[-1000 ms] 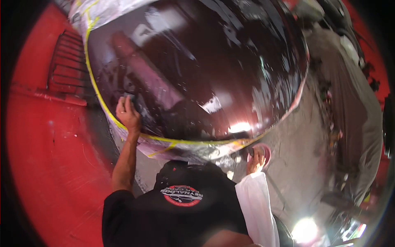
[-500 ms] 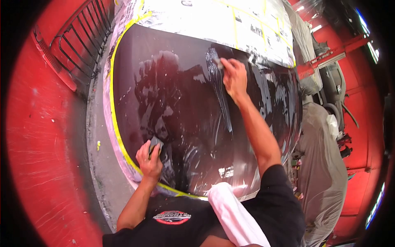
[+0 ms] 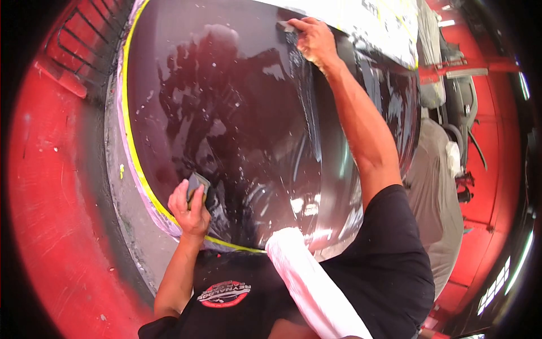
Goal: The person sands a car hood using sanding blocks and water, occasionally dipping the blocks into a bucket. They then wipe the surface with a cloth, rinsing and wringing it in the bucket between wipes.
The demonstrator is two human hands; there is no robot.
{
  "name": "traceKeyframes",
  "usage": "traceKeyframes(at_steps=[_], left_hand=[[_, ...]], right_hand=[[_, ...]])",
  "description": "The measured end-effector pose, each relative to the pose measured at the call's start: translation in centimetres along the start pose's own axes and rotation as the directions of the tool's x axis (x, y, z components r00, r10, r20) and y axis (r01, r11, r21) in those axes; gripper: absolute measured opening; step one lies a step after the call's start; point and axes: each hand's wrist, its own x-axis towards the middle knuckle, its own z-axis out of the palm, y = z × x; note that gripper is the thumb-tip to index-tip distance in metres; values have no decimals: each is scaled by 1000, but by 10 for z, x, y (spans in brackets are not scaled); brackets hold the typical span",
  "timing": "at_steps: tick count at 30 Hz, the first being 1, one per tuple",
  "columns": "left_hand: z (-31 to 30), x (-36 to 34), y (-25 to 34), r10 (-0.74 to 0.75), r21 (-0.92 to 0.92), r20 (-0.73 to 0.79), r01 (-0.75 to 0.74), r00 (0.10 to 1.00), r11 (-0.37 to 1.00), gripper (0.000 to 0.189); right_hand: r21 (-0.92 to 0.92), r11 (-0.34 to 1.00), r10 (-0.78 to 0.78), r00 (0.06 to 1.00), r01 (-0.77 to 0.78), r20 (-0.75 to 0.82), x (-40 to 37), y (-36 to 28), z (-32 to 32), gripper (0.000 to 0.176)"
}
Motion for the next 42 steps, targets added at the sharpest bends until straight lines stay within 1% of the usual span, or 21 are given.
traceKeyframes(at_steps=[10, 11, 15, 20, 21, 22, 24, 25, 27, 28, 30, 31, 33, 35, 36, 37, 38, 39, 40, 41, 42], left_hand=[[6, 1, 0, 55, 97, -78, -48, 995, 994, 36], [7, 2, 2, 56, 104, -78, -48, 995, 993, 35], [9, 1, 0, 100, 145, -79, -88, 992, 986, 33], [10, 2, 5, 95, 217, -49, -82, 994, 973, 31], [11, 2, 1, 126, 215, -41, -115, 991, 970, 32], [11, -4, 1, 156, 219, -39, -144, 987, 965, 32], [9, 6, 6, 209, 285, -9, -197, 978, 938, 35], [7, 6, 6, 218, 305, 6, -209, 976, 929, 35], [10, 7, 6, 216, 327, 21, -211, 976, 921, 35], [8, 9, 13, 200, 317, 27, -198, 979, 927, 34], [1, 9, 21, 178, 316, 72, -192, 981, 929, 34], [-2, 10, 20, 194, 316, 71, -207, 978, 926, 34], [0, 16, 19, 162, 253, 114, -186, 980, 949, 33], [3, 9, 38, 170, 117, 77, -178, 982, 977, 36], [-3, 0, 68, 167, 78, 59, -171, 984, 982, 38], [-18, -12, 114, -48, -71, 184, 62, 982, 996, 41], [-11, -35, 129, -7, -215, 96, 27, 995, 976, 46], [3, -63, 131, -128, -431, 133, 173, 983, 886, 53], [0, -90, 160, -236, -573, 297, 370, 925, 731, 55], [-4, -113, 195, -246, -677, 376, 446, 893, 586, 51], [-2, -135, 219, -155, -693, 378, 390, 913, 607, 49]], right_hand=[[100, 987, 119, 991, -125, 57, -295, -127, -102, 54], [113, 979, 153, 978, -169, 140, -329, -140, -113, 65], [137, 949, 262, 952, -284, 158, -461, -195, -136, 67], [63, 899, 384, 849, -434, 362, -648, -273, -148, 67], [37, 892, 380, 793, -450, 476, -701, -290, -144, 62], [18, 815, 462, 668, -580, 583, -794, -319, -116, 51], [-210, 420, 635, 120, -883, 763, -868, -383, -150, 41], [-277, 259, 712, -11, -925, 702, -880, -400, -153, 41], [-143, -27, 850, -98, -989, 518, -859, -422, -179, 39], [-124, -48, 857, -105, -991, 505, -862, -429, -170, 39], [-104, -212, 907, -235, -972, 349, -877, -443, -152, 32], [-91, -221, 906, -239, -971, 350, -886, -443, -144, 32], [9, -103, 934, -94, -995, 346, -909, -432, -129, 29], [123, -27, 977, 0, -992, 215, -914, -421, -130, 50], [136, -95, 980, -68, -986, 186, -900, -410, -140, 73], [174, -358, 885, -274, -917, 378, -858, -385, -178, 86], [216, -286, 925, -210, -934, 317, -848, -374, -181, 89], [218, -180, 969, -135, -959, 208, -842, -366, -174, 83], [227, 26, 997, 43, -974, 71, -812, -353, -189, 68], [288, -58, 982, -3, -956, 189, -785, -341, -205, 40], [313, 163, 970, 210, -936, 123, -781, -335, -187, 18]])
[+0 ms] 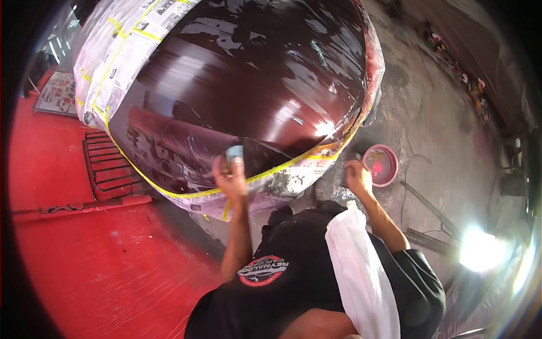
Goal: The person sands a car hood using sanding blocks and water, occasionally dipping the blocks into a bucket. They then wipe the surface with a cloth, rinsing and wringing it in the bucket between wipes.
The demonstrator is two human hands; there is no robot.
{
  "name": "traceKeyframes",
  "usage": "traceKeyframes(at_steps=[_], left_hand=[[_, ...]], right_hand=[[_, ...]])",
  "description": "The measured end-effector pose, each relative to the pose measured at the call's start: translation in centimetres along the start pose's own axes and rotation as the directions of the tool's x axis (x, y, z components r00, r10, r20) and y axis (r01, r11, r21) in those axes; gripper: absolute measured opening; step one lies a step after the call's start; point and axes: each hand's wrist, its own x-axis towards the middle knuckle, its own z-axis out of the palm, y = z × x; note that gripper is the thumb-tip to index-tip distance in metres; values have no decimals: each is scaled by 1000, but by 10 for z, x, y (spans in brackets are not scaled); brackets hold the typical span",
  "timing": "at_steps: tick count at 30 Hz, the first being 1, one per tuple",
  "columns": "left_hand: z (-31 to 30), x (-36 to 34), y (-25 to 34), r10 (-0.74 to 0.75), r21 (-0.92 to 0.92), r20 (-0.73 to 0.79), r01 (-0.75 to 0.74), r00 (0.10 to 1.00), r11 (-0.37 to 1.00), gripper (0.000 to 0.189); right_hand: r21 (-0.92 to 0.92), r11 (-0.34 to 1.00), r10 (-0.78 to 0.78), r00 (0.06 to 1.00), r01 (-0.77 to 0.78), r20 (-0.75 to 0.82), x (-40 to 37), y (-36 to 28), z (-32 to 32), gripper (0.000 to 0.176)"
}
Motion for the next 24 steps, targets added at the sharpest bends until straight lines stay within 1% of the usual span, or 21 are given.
traceKeyframes(at_steps=[1, 2, 3, 4, 5, 6, 7, 8, 9, 10, 12, 13, 14, 15, 16, 17, 18, 19, 20, 22, 24], left_hand=[[18, -22, 12, -98, -30, 103, 101, 990, 994, 49], [34, -42, 26, -111, -129, 206, 139, 972, 982, 47], [41, -53, 28, -7, 136, 283, -33, 959, 990, 46], [53, -66, 43, 28, 135, 294, -70, 955, 988, 45], [64, -79, 47, -64, -52, 302, 83, 951, 995, 44], [64, -88, 44, -38, 162, 315, -14, 948, 987, 41], [66, -90, 49, 227, 209, 353, -313, 908, 927, 42], [66, -94, 49, 267, 232, 404, -380, 875, 896, 42], [64, -95, 50, 326, 192, 471, -456, 819, 869, 45], [64, -97, 52, 383, 138, 533, -524, 754, 840, 49], [63, -111, 58, 384, 37, 580, -493, 719, 869, 55], [57, -110, 58, 276, -33, 663, -341, 696, 940, 57], [52, -111, 60, 276, -48, 676, -334, 683, 941, 57], [50, -108, 63, 151, -193, 641, -32, 753, 981, 54], [50, -101, 65, 2, -331, 631, 267, 776, 905, 52], [44, -90, 60, 0, -271, 679, 250, 734, 930, 50], [42, -82, 60, -15, -204, 683, 210, 730, 956, 40], [40, -74, 50, -193, -75, 684, 331, 704, 941, 34], [39, -64, 39, -363, 56, 661, 439, 657, 897, 29], [33, -49, 47, -527, 0, 768, 822, 364, 569, 38], [19, -32, 34, -480, 138, 876, 975, -39, 174, 42]], right_hand=[[121, 990, 69, 996, -75, 47, 10, -26, 2, 10], [214, 975, 21, 986, -57, 165, 17, -54, -1, 13], [437, 900, -75, 985, 1, 153, 20, -76, 4, 21], [525, 850, -159, 971, 43, 177, 22, -102, 1, 32], [546, 836, -141, 940, -55, 311, 26, -127, -8, 36], [548, 822, -124, 890, -156, 439, 29, -145, -13, 41], [667, 705, -143, 873, -241, 467, 27, -152, -13, 42], [757, 566, -163, 855, -327, 492, 25, -159, -10, 43], [879, 280, -112, 896, -386, 429, 22, -167, 3, 39], [814, 275, 12, 848, -511, 529, 25, -161, 11, 33], [808, 252, 23, 838, -533, 545, 27, -157, 11, 30], [787, 275, 108, 831, -553, 546, 26, -158, 3, 32], [766, 287, 198, 818, -575, 540, 23, -162, -6, 35], [807, 164, 254, 815, -567, 521, 22, -153, 8, 34], [820, 157, 277, 822, -550, 498, 22, -154, 8, 34], [841, 170, 310, 838, -513, 449, 18, -155, 8, 35], [856, 185, 343, 848, -484, 405, 11, -156, 9, 35], [809, 359, 296, 879, -466, 375, 8, -157, 8, 38], [816, 386, 211, 903, -429, 375, 2, -159, 6, 43], [811, 313, -4, 853, -495, 522, -1, -170, 0, 50], [767, 404, -89, 812, -499, 576, -11, -169, 19, 57]])
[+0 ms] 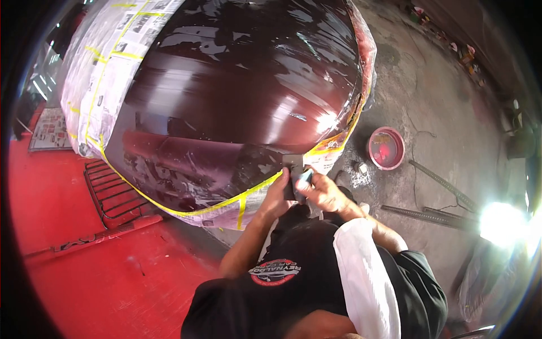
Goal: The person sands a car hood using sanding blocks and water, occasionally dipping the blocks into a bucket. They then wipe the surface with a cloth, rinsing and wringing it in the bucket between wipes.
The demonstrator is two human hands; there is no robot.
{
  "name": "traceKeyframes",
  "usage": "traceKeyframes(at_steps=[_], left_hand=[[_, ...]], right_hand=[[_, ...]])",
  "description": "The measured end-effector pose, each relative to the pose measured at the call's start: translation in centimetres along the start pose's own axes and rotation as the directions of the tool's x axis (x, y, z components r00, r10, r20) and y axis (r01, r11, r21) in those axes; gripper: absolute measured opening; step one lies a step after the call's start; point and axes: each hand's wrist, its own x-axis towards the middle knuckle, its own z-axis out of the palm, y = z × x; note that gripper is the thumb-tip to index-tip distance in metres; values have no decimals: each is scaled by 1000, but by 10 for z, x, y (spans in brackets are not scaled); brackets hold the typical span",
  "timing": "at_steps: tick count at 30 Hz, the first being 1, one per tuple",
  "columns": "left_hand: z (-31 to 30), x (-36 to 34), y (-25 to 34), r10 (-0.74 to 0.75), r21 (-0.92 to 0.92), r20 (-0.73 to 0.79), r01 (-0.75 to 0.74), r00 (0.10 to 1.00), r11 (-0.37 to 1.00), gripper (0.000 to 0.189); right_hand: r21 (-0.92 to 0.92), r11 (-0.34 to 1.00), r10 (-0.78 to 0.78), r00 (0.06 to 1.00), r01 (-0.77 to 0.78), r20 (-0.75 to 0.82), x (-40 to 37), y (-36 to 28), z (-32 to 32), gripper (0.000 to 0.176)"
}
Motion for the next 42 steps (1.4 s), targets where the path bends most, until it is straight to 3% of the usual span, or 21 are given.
traceKeyframes(at_steps=[2, 4, 5, 6, 8, 10, 11, 12, 13, 15, 17, 21, 22, 24, 30, 32, 34, 36, 38, 41, 42], left_hand=[[-1, -4, 4, -15, 81, -162, 28, 987, 996, 40], [-3, -1, 10, 225, 488, -133, -134, 965, 863, 36], [0, -3, 14, 368, 696, -205, -129, 907, 707, 36], [-11, 1, 12, 554, 866, -269, -54, 788, 498, 40], [-17, 13, 9, 924, 978, 20, 184, 383, -98, 48], [-49, 31, 17, 990, 883, 141, 452, 11, -130, 56], [-68, 34, 26, 990, 846, 122, 529, -65, -69, 60], [-92, 39, 33, 962, 785, 244, 607, -121, -122, 61], [-105, 43, 34, 968, 773, 222, 627, -118, -101, 60], [-118, 50, 37, 961, 734, 229, 676, -153, -67, 59], [-120, 59, 33, 955, 838, 212, 542, -208, -68, 56], [-125, 57, 33, 959, 877, 174, 478, -223, -48, 54], [-121, 58, 32, 949, 863, 206, 501, -239, -61, 54], [-110, 64, 30, 962, 839, 166, 544, -217, -23, 54], [-128, 50, 34, 948, 830, 177, 558, -266, 2, 50], [-135, 42, 39, 954, 831, 241, 545, -177, -108, 50], [-145, 12, 41, 932, 284, 295, 912, 211, -296, 50], [-150, 13, 41, 893, 530, 349, 727, 284, -437, 52], [-142, 14, 53, 897, 534, 398, 746, 194, -398, 52], [-149, 35, 59, 912, 524, 409, 806, 45, -274, 52], [-152, 41, 56, 911, 530, 411, 811, 12, -249, 52]], right_hand=[[-297, 941, -171, 985, 164, 2, 5, 10, -9, 65], [-524, 780, -378, 925, 344, 44, 7, 24, -20, 72], [-350, 909, -248, 969, 227, -16, 5, 31, -35, 63], [-135, 986, -109, 991, 99, -76, 3, 39, -50, 55], [135, 991, 34, 970, -1, -243, 2, 59, -86, 41], [-128, 977, 101, 900, -170, -424, 4, 108, -159, 31], [-116, 988, 28, 841, -107, -540, 9, 149, -197, 29], [-169, 938, 147, 788, -303, -598, 11, 175, -241, 33], [-370, 811, 81, 714, -453, -696, 15, 246, -297, 37], [-808, 361, -400, 705, -466, -586, 14, 328, -393, 45], [-611, 326, -166, 593, -721, -788, 13, 458, -509, 63], [-548, 36, 146, 547, -836, -825, 44, 494, -613, 55], [-343, 95, 173, 355, -934, -919, 59, 474, -613, 48], [-484, 221, 121, 516, -847, -848, 69, 493, -633, 47], [-505, 300, 195, 570, -809, -798, 120, 530, -623, 35], [-593, 268, 180, 644, -759, -743, 121, 567, -631, 30], [-738, 208, 180, 766, -642, -617, 116, 593, -641, 26], [-816, 147, 220, 822, -559, -525, 118, 577, -650, 22], [-742, 273, 168, 790, -613, -590, 115, 489, -628, 22], [-489, 311, -4, 513, -815, -858, 94, 399, -617, 63], [-602, 320, -375, 485, -732, -790, 81, 387, -611, 68]])
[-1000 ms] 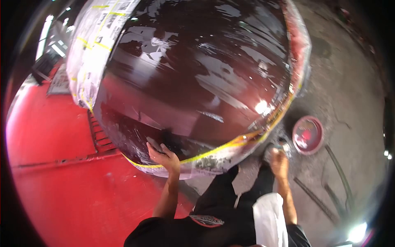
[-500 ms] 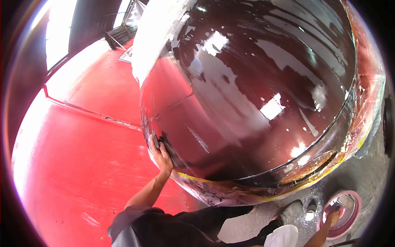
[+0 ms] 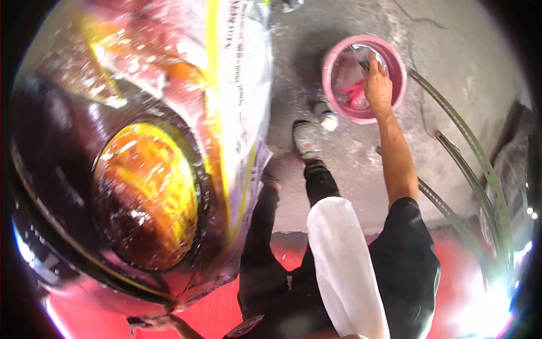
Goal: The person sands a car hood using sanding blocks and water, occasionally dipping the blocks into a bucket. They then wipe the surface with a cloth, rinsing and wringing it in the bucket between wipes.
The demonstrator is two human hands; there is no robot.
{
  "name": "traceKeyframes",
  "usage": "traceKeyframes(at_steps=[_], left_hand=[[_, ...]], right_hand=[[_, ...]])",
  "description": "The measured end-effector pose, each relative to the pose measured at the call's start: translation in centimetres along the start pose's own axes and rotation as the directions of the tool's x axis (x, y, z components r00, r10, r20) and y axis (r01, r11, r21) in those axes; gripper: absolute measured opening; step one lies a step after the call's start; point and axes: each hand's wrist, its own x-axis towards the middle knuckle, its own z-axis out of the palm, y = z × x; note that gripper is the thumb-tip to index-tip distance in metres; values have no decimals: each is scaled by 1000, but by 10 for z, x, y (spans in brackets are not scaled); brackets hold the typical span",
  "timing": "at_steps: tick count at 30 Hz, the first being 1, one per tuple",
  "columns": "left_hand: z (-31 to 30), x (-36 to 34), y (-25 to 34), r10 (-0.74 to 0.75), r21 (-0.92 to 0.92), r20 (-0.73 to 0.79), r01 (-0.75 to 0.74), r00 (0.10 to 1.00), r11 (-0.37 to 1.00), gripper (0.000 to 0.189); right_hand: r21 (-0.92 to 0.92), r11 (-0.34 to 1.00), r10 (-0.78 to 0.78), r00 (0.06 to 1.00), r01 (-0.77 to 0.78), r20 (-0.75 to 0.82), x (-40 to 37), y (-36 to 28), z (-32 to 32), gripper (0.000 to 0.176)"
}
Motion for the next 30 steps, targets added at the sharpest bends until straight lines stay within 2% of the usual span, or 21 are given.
traceKeyframes(at_steps=[1, 2, 4, 5, 7, 8, 10, 12, 13, 15, 16, 18, 20, 22, 25, 28, 29, 30], left_hand=[[3, -2, 4, -20, 8, -27, 20, 999, 1000, 52], [2, -4, 5, -27, 11, -34, 27, 999, 1000, 52], [0, -3, 6, -31, 22, -36, 32, 999, 999, 51], [-3, -7, 7, -33, 22, -32, 34, 999, 999, 51], [0, -4, 8, -40, 27, -38, 41, 999, 999, 51], [2, -4, 9, -35, 24, -29, 36, 999, 999, 51], [2, -1, 8, -36, 26, -29, 36, 999, 999, 51], [3, 0, 8, -33, 29, -24, 33, 999, 999, 51], [3, 2, 7, -30, 26, -36, 31, 999, 999, 51], [4, 3, 7, -23, 29, -33, 24, 999, 999, 51], [5, 4, 7, -22, 29, -34, 23, 999, 999, 51], [7, 3, 10, -15, 29, -27, 16, 1000, 999, 51], [12, -1, 12, -17, 28, -19, 18, 1000, 999, 51], [15, -4, 13, -16, 24, -18, 17, 1000, 1000, 51], [16, -3, 12, 6, 24, -18, -5, 1000, 1000, 51], [20, -1, 8, 26, 19, 2, -26, 1000, 999, 51], [20, 1, 3, 34, 11, 19, -34, 999, 999, 51], [18, 3, -2, 42, 10, 36, -43, 998, 999, 51]], right_hand=[[-77, 978, -207, 920, 192, -332, 2, 0, -14, 55], [109, 994, 8, 984, 11, -179, 1, -2, -30, 55], [290, 957, 44, 971, 26, -234, -17, -5, -38, 49], [285, 958, 43, 974, 22, -221, -28, 0, -40, 49], [2, 935, -336, 884, 356, -326, -51, 13, -35, 57], [0, 934, -338, 885, 356, -320, -67, 18, -36, 57], [11, 961, -272, 948, 278, -165, -107, 28, -40, 53], [-124, 972, -225, 950, 202, -217, -144, 44, -39, 53], [-123, 972, -224, 950, 201, -215, -165, 58, -36, 53], [-246, 964, -135, 982, 99, -134, -203, 84, -29, 53], [-249, 963, -133, 983, 98, -129, -214, 80, -27, 53], [-97, 978, -187, 982, 184, -29, -231, 64, -14, 40], [-30, 958, -284, 958, 285, 40, -245, 50, 26, 45], [-8, 918, -396, 916, 397, 61, -225, 15, 37, 49], [45, 920, -392, 919, 391, 34, -201, -17, 66, 51], [130, 915, -387, 922, 382, 17, -201, -19, 93, 53], [131, 921, -365, 930, 368, -46, -205, -12, 104, 43], [136, 940, -314, 949, 313, -11, -210, -11, 101, 36]])
